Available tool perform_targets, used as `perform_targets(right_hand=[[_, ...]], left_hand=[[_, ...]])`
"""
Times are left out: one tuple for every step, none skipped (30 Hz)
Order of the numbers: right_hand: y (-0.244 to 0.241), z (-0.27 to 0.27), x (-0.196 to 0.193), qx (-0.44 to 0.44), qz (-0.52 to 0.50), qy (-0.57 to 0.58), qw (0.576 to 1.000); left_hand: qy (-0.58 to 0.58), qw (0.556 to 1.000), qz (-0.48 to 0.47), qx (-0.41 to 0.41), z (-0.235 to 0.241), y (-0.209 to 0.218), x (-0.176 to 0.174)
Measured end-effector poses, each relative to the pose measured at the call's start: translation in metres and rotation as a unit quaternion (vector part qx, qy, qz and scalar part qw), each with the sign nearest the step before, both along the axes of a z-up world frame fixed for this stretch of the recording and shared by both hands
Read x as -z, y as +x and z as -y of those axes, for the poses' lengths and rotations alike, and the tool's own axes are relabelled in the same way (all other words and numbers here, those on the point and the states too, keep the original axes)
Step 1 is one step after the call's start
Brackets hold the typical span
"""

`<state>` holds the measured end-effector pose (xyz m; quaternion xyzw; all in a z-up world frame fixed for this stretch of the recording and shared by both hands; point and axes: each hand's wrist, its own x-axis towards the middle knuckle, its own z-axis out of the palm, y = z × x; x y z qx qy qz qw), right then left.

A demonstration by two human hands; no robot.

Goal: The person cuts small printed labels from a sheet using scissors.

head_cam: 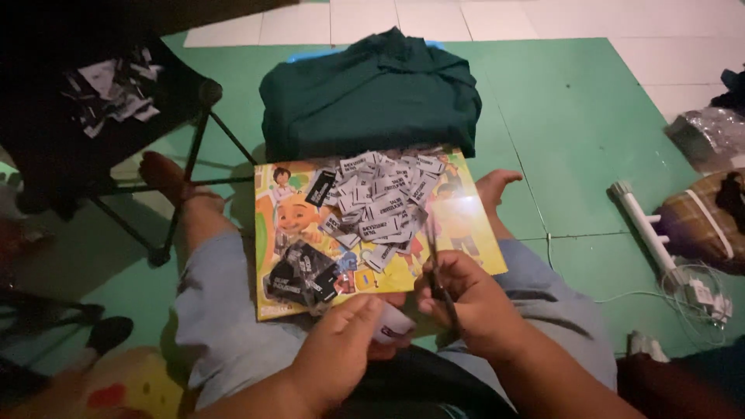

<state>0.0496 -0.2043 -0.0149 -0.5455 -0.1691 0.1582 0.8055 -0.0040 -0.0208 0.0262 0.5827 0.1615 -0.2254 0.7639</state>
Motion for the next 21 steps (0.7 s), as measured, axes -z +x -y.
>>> perform_targets(right_hand=[[-0.002, -0.001, 0.007, 0.0, 0.004, 0.001, 1.0], [-0.002, -0.001, 0.013, -0.037, -0.033, 0.019, 0.999], [-0.002, -0.002, 0.018, -0.075, -0.07, 0.036, 0.994], [-0.003, -0.005, 0.011, -0.074, -0.063, 0.037, 0.995], [-0.004, -0.008, 0.004, -0.044, -0.009, -0.089, 0.995], [-0.006, -0.011, -0.003, -0.013, 0.043, -0.213, 0.976], [-0.008, -0.013, 0.001, -0.013, 0.047, -0.213, 0.976], [-0.009, -0.014, 0.004, -0.02, 0.06, -0.132, 0.989], [-0.009, -0.015, 0.007, -0.029, 0.072, -0.049, 0.996], [-0.01, -0.016, 0.008, -0.028, 0.076, -0.05, 0.995], [-0.011, -0.016, 0.008, -0.024, 0.057, -0.053, 0.997], [-0.012, -0.017, 0.009, -0.02, 0.038, -0.057, 0.997], [-0.013, -0.018, 0.009, -0.02, 0.042, -0.058, 0.997], [-0.014, -0.021, 0.009, -0.01, 0.038, -0.047, 0.998], [-0.016, -0.024, 0.009, 0.001, 0.034, -0.037, 0.999], [-0.014, -0.023, 0.015, 0.001, 0.038, -0.035, 0.999], [-0.013, -0.022, 0.02, -0.004, 0.026, -0.044, 0.999], [-0.013, -0.022, 0.027, -0.01, 0.012, -0.053, 0.998], [-0.014, -0.024, 0.027, -0.01, 0.013, -0.05, 0.999], [-0.015, -0.025, 0.028, -0.001, 0.004, -0.056, 0.998], [-0.016, -0.027, 0.029, 0.007, -0.004, -0.062, 0.998]], left_hand=[[0.001, 1.0, 0.004, 0.0, -0.001, -0.001, 0.002], [0.1, 0.991, 0.076, 0.037, -0.001, -0.001, 0.003], [0.197, 0.967, 0.148, 0.07, -0.002, 0.0, 0.004], [0.198, 0.965, 0.155, 0.07, -0.003, 0.002, 0.009], [0.223, 0.948, 0.207, 0.089, -0.005, 0.003, 0.015], [0.247, 0.928, 0.256, 0.107, -0.006, 0.003, 0.02], [0.248, 0.927, 0.26, 0.106, -0.006, 0.005, 0.015], [0.242, 0.94, 0.194, 0.139, -0.006, 0.007, 0.01], [0.235, 0.948, 0.126, 0.172, -0.006, 0.009, 0.004], [0.235, 0.948, 0.13, 0.171, -0.006, 0.01, 0.019], [0.197, 0.948, 0.205, 0.144, -0.005, 0.011, 0.034], [0.156, 0.941, 0.278, 0.117, -0.004, 0.012, 0.049], [0.156, 0.94, 0.282, 0.117, -0.004, 0.012, 0.038], [0.221, 0.946, 0.198, 0.134, -0.005, 0.011, 0.026], [0.283, 0.941, 0.111, 0.15, -0.006, 0.01, 0.015], [0.286, 0.94, 0.115, 0.149, -0.007, 0.011, 0.023], [0.264, 0.943, 0.152, 0.132, -0.007, 0.012, 0.031], [0.243, 0.945, 0.186, 0.115, -0.009, 0.011, 0.039], [0.246, 0.944, 0.187, 0.116, -0.008, 0.011, 0.033], [0.222, 0.962, 0.129, 0.094, -0.007, 0.011, 0.027], [0.197, 0.975, 0.069, 0.072, -0.006, 0.011, 0.022]])
